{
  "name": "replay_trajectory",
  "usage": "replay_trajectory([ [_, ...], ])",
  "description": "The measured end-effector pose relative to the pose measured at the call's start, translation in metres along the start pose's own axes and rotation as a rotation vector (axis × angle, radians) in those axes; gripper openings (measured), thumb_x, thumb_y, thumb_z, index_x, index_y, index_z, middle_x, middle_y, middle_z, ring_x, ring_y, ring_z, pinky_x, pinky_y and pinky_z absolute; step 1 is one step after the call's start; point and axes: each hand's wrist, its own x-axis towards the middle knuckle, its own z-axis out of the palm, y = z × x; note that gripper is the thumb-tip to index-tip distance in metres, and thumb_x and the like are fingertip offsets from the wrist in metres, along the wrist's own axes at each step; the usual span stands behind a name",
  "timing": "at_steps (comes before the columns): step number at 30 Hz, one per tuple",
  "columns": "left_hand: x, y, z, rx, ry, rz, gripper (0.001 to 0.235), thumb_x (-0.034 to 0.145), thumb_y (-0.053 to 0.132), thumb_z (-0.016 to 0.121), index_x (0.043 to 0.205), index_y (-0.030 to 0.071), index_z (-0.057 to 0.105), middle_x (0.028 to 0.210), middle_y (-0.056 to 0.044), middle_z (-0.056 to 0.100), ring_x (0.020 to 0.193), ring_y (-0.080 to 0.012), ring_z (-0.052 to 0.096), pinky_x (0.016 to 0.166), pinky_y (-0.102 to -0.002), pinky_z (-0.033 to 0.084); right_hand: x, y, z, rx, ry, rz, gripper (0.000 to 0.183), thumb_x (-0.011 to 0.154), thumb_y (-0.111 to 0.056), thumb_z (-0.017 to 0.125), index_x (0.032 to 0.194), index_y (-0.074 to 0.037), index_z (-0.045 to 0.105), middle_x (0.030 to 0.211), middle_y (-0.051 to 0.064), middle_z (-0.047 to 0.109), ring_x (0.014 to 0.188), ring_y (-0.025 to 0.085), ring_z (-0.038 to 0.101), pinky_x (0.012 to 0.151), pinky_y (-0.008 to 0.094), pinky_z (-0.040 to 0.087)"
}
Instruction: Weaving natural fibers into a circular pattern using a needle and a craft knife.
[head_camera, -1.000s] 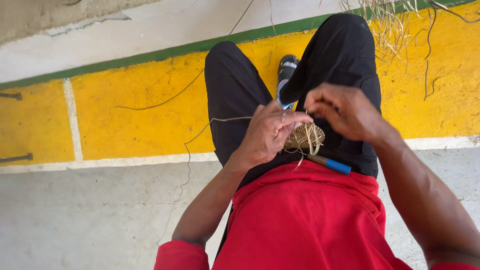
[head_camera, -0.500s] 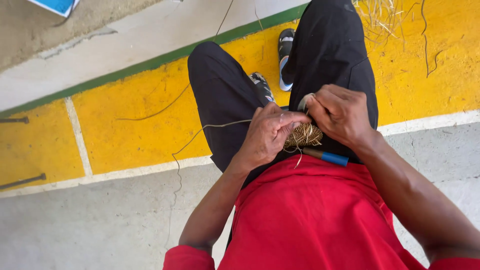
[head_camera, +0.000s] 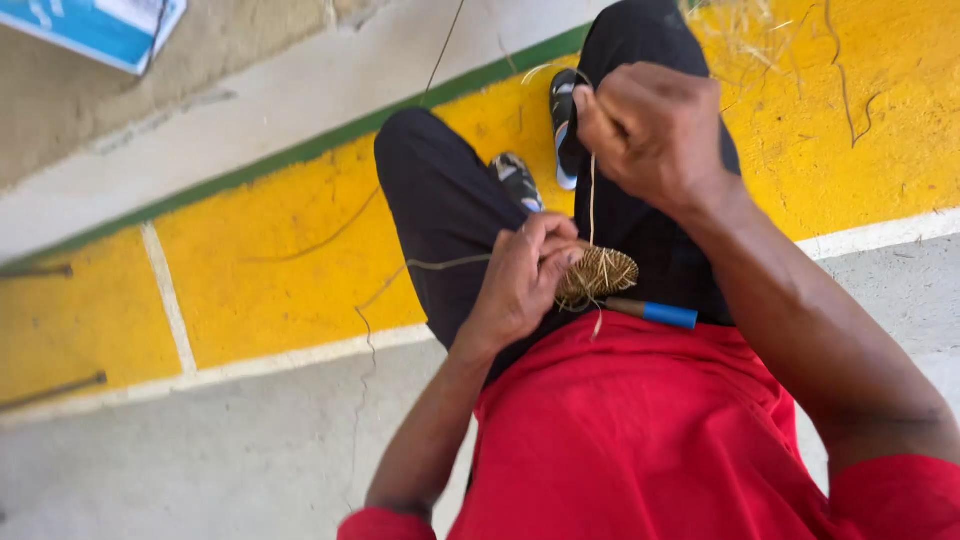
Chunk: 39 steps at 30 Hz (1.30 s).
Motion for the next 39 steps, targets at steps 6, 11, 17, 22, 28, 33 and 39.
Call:
replay_trajectory([
  [6,0.002,-0.005,-0.012,0.239,-0.132,-0.036,0.021,0.102,0.027,0.062,0.115,0.018,0.074,0.088,-0.004,0.068,0.087,-0.0203,0.060,0.091,-0.035,0.044,0.008,-0.056,-0.067,0.571,-0.065,0.631,0.015,0.103,-0.008,0.066,0.094,0.002,0.071,0.074,0.007,0.066,0.062,0.013,0.062,0.053,0.025,0.050],
  [11,0.006,-0.007,-0.014,0.191,-0.109,0.051,0.020,0.105,0.025,0.059,0.116,0.018,0.074,0.092,-0.001,0.068,0.095,-0.0187,0.059,0.097,-0.034,0.043,-0.074,-0.050,-0.060,1.138,-0.104,0.587,0.017,0.101,-0.006,0.073,0.115,0.002,0.068,0.110,0.013,0.071,0.100,0.017,0.073,0.087,0.028,0.065],
  [17,0.004,-0.010,-0.004,0.277,-0.023,0.072,0.019,0.101,0.020,0.063,0.114,0.020,0.077,0.094,0.002,0.074,0.091,-0.0176,0.059,0.091,-0.035,0.042,-0.098,-0.057,-0.030,0.845,-0.204,0.791,0.023,0.096,0.008,0.068,0.117,-0.001,0.060,0.109,0.014,0.070,0.105,0.017,0.072,0.096,0.029,0.060],
  [22,0.008,-0.016,-0.001,0.278,-0.012,0.058,0.019,0.099,0.021,0.066,0.115,0.018,0.077,0.088,0.000,0.071,0.087,-0.0181,0.057,0.089,-0.035,0.042,-0.096,-0.055,-0.023,0.812,-0.187,0.728,0.016,0.101,0.009,0.066,0.115,0.003,0.062,0.111,0.013,0.069,0.109,0.017,0.070,0.100,0.030,0.058],
  [28,0.008,-0.017,0.000,0.267,-0.008,0.079,0.020,0.100,0.019,0.065,0.117,0.019,0.077,0.089,0.001,0.071,0.086,-0.0170,0.056,0.089,-0.034,0.042,-0.099,-0.049,-0.017,0.855,-0.154,0.702,0.017,0.103,0.009,0.064,0.117,0.002,0.058,0.112,0.013,0.070,0.112,0.017,0.070,0.104,0.032,0.059],
  [33,0.007,-0.016,0.000,0.291,-0.020,0.028,0.021,0.099,0.020,0.066,0.117,0.021,0.076,0.084,0.002,0.071,0.084,-0.0158,0.057,0.088,-0.034,0.042,-0.102,-0.052,-0.016,0.874,-0.144,0.700,0.019,0.103,0.010,0.064,0.119,0.001,0.057,0.112,0.014,0.070,0.111,0.018,0.070,0.104,0.032,0.058],
  [39,0.006,-0.020,0.002,0.290,-0.009,0.059,0.022,0.100,0.020,0.066,0.119,0.021,0.076,0.085,0.002,0.071,0.084,-0.0162,0.057,0.090,-0.034,0.043,-0.095,-0.057,-0.015,0.809,-0.119,0.645,0.020,0.103,0.009,0.064,0.119,0.000,0.057,0.114,0.013,0.069,0.114,0.019,0.070,0.105,0.032,0.059],
])
